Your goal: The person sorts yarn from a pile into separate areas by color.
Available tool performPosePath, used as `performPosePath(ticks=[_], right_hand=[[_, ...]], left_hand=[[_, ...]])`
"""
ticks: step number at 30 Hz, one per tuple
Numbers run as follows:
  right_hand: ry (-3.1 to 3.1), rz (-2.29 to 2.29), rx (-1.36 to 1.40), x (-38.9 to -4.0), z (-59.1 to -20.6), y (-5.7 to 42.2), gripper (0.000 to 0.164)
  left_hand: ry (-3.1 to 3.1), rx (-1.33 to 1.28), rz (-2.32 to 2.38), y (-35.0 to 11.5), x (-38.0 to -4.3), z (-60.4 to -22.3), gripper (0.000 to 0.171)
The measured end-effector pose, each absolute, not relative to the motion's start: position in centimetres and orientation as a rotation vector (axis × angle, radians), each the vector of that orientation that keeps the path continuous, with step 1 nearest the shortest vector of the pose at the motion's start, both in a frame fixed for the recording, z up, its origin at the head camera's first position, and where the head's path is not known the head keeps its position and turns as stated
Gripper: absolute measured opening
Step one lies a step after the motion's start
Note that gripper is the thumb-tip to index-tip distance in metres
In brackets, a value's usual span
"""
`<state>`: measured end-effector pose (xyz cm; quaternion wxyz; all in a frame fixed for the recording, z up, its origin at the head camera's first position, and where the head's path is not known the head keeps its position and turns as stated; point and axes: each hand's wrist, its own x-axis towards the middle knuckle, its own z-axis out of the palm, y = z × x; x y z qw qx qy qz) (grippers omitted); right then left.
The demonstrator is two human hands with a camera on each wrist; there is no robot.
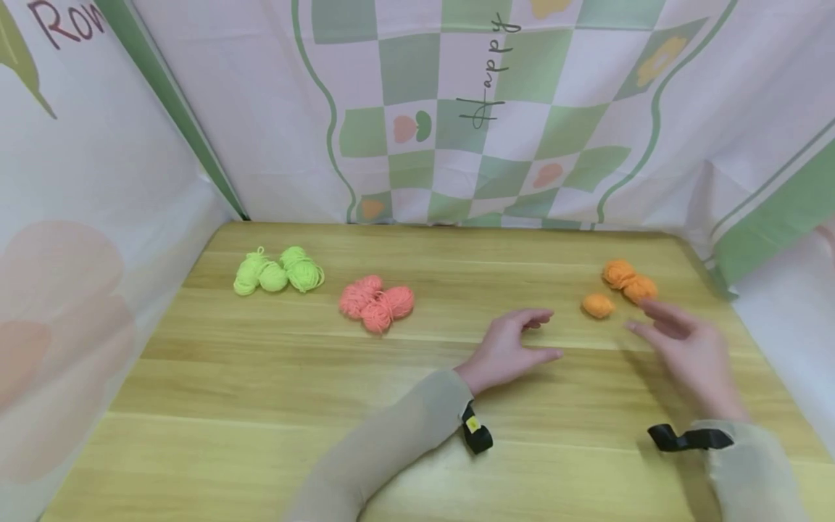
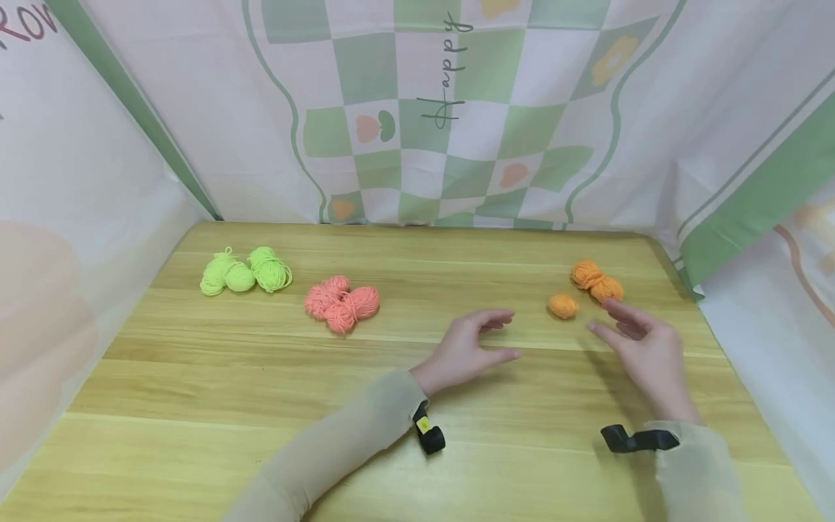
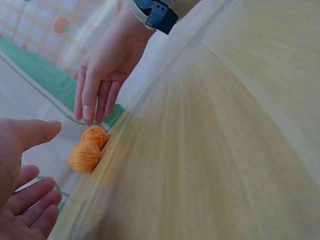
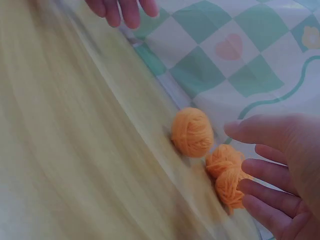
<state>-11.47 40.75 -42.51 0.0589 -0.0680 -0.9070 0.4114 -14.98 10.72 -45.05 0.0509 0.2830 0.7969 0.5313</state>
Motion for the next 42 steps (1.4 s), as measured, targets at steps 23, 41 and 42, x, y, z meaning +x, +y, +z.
performPosePath(ticks=[23,41,42], right_hand=[[-2.792,1.192,-0.264,-17.3,-43.4,44.0,0.084],[-2.765,1.125,-0.252,-18.7,-43.8,44.1,0.077],[-2.760,1.124,-0.250,-18.7,-43.8,44.1,0.076]], left_hand=[[2.451,0.884,1.529,12.8,-16.2,-44.6,0.062],[2.466,0.764,1.455,16.4,-19.4,-41.1,0.060],[2.464,0.755,1.470,16.6,-19.5,-41.0,0.060]])
